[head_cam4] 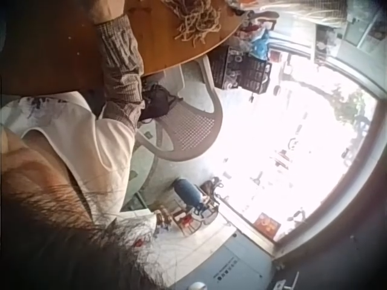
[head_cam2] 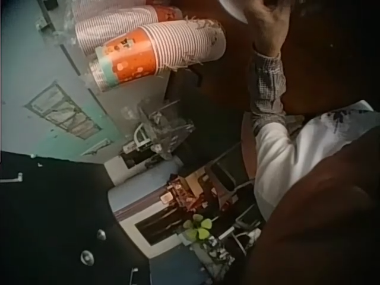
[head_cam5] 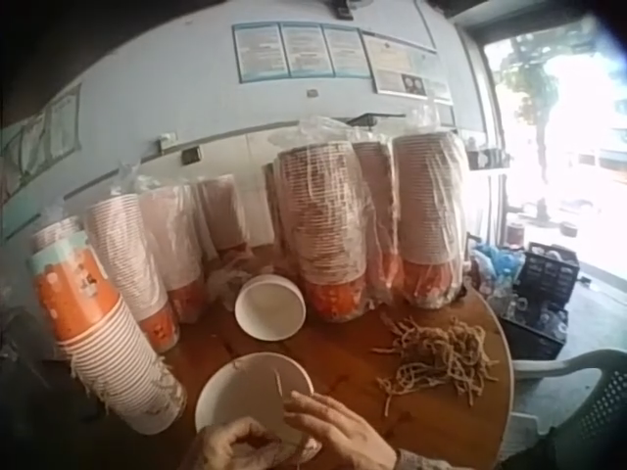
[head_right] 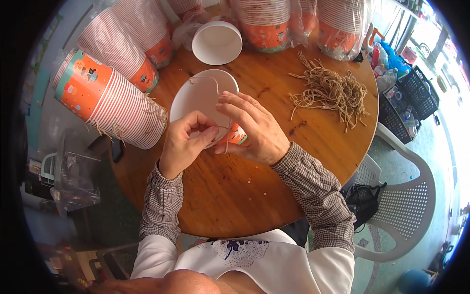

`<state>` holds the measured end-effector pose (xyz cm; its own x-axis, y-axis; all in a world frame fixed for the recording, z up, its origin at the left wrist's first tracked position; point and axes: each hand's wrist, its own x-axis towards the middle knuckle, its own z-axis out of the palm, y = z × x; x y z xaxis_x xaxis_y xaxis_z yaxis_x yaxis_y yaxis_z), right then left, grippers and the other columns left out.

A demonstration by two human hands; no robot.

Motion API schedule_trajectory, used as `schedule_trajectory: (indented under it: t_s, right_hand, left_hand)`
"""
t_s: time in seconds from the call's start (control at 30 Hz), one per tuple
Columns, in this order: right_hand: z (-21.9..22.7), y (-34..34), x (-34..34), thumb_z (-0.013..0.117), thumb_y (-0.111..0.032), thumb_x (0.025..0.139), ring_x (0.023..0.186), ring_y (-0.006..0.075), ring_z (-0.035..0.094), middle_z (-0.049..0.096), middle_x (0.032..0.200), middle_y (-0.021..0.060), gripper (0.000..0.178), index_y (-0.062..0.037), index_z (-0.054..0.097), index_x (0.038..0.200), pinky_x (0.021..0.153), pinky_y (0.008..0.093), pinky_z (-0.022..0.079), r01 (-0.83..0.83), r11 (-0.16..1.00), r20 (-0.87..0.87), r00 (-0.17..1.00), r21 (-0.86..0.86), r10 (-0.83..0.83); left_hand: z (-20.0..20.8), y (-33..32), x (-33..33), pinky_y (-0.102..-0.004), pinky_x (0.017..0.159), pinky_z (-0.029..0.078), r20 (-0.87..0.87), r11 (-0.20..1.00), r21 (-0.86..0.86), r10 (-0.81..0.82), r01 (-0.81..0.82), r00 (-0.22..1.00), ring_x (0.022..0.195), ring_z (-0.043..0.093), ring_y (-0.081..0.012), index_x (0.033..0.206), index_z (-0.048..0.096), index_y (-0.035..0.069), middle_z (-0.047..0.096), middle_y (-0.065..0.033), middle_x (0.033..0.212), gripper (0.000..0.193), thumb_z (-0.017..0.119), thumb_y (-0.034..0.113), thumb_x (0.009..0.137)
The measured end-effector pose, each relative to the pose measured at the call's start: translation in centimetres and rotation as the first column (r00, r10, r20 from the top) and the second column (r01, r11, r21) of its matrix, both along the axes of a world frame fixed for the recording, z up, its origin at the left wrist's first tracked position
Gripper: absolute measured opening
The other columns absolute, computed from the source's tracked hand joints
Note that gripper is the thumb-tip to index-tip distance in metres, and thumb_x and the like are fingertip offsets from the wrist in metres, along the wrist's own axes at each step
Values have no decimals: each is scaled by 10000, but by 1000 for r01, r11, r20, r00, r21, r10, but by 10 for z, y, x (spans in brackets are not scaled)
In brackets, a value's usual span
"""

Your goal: Attaching twine handles to decorative paper buckets.

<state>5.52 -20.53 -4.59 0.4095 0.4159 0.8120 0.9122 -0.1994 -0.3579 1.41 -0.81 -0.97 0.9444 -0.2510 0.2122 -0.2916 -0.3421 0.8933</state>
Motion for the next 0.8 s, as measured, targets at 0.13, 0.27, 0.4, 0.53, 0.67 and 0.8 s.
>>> schedule_trajectory:
  t_s: [0.13,0.27,0.4,0.53,0.67,0.8]
  right_hand:
    - [3,4,-3,850,-349,653,1251,304,512,566,1270,129,774,-48,477,1262,1063,459,410,-14,999,10,1000,-38,14]
    - [5,5,-6,849,-342,658,1240,285,524,574,1257,128,761,-48,480,1254,1063,462,411,3,995,-36,999,-97,-6]
    - [5,7,-8,842,-295,681,1225,283,533,579,1247,129,711,-53,485,1247,1069,465,403,-40,995,-71,997,-87,34]
    - [6,7,-10,833,-246,689,1215,289,533,576,1253,127,669,-55,502,1238,1069,470,395,-48,993,-39,998,-111,44]
    - [15,-5,-11,817,-152,691,1209,271,529,574,1266,108,566,-83,561,1190,1023,459,415,4,1000,-51,999,22,-3]
    - [10,-8,-8,786,-87,732,1110,237,596,652,1111,52,369,-95,636,1069,1014,472,409,-15,997,-73,997,69,20]
  left_hand:
    - [4,-4,-4,-209,676,527,67,995,96,3,-10,998,776,618,-70,960,608,-44,660,-41,844,122,650,57,907]
    - [10,-3,-5,-239,652,533,-169,984,-152,-118,93,979,716,633,-88,921,677,-49,678,-47,786,121,643,66,909]
    - [12,-6,-6,-221,643,532,-223,986,-129,-135,108,965,706,624,-85,914,685,-50,660,-33,767,154,664,103,909]
    - [12,-4,-7,-219,649,534,-243,975,-166,-184,146,952,732,624,-76,949,672,-48,661,-29,797,168,658,116,918]
    - [11,3,-6,-206,702,526,-261,894,-446,-176,43,949,793,621,-68,1009,645,-38,672,-31,887,182,629,130,939]
    - [6,7,-1,-207,764,512,-204,907,-422,-101,6,974,808,626,-74,1015,643,-34,681,-42,916,191,627,142,943]
